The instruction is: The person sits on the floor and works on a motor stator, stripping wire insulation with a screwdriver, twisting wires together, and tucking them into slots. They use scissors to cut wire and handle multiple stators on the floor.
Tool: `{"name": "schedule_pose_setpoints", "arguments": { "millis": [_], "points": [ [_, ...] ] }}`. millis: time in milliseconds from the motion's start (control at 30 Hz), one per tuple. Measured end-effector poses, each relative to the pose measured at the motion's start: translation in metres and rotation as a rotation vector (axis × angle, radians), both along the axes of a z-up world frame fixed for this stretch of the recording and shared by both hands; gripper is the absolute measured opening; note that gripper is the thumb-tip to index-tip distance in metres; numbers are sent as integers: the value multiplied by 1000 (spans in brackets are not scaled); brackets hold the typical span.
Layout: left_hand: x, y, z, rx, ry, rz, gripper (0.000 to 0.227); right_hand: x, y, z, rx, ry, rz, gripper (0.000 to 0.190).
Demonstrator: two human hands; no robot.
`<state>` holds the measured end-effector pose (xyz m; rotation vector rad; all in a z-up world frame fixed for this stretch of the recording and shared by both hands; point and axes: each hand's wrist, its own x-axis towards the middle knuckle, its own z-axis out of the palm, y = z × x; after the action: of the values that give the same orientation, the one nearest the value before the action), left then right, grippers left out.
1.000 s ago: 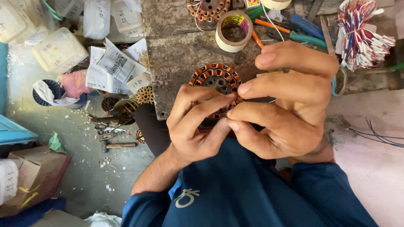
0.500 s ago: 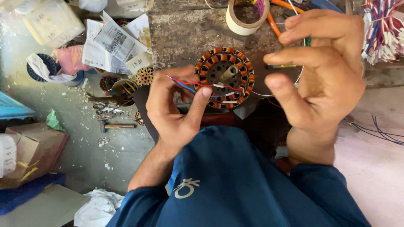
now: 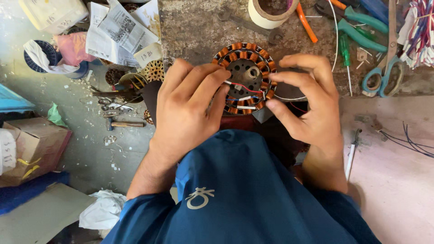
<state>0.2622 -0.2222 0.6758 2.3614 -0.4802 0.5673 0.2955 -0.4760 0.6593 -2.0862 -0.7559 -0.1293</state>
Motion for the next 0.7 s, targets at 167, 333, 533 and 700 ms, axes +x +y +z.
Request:
{"name": "schedule_pose_setpoints", "arguments": {
  "millis": [167, 333, 533, 700],
  "points": [
    [1, 0, 3, 29, 26, -44, 16, 15, -2, -21, 92, 65, 141, 68],
    [2, 5, 10, 60, 52, -88, 15, 2, 3, -43, 223, 172, 91, 65],
    [6, 8, 12, 213, 53, -82, 25, -15, 18, -42, 121, 47, -38, 63],
    [5, 14, 13, 161, 45, -24, 19, -16, 25, -32, 213, 39, -23, 47]
  ]
}}
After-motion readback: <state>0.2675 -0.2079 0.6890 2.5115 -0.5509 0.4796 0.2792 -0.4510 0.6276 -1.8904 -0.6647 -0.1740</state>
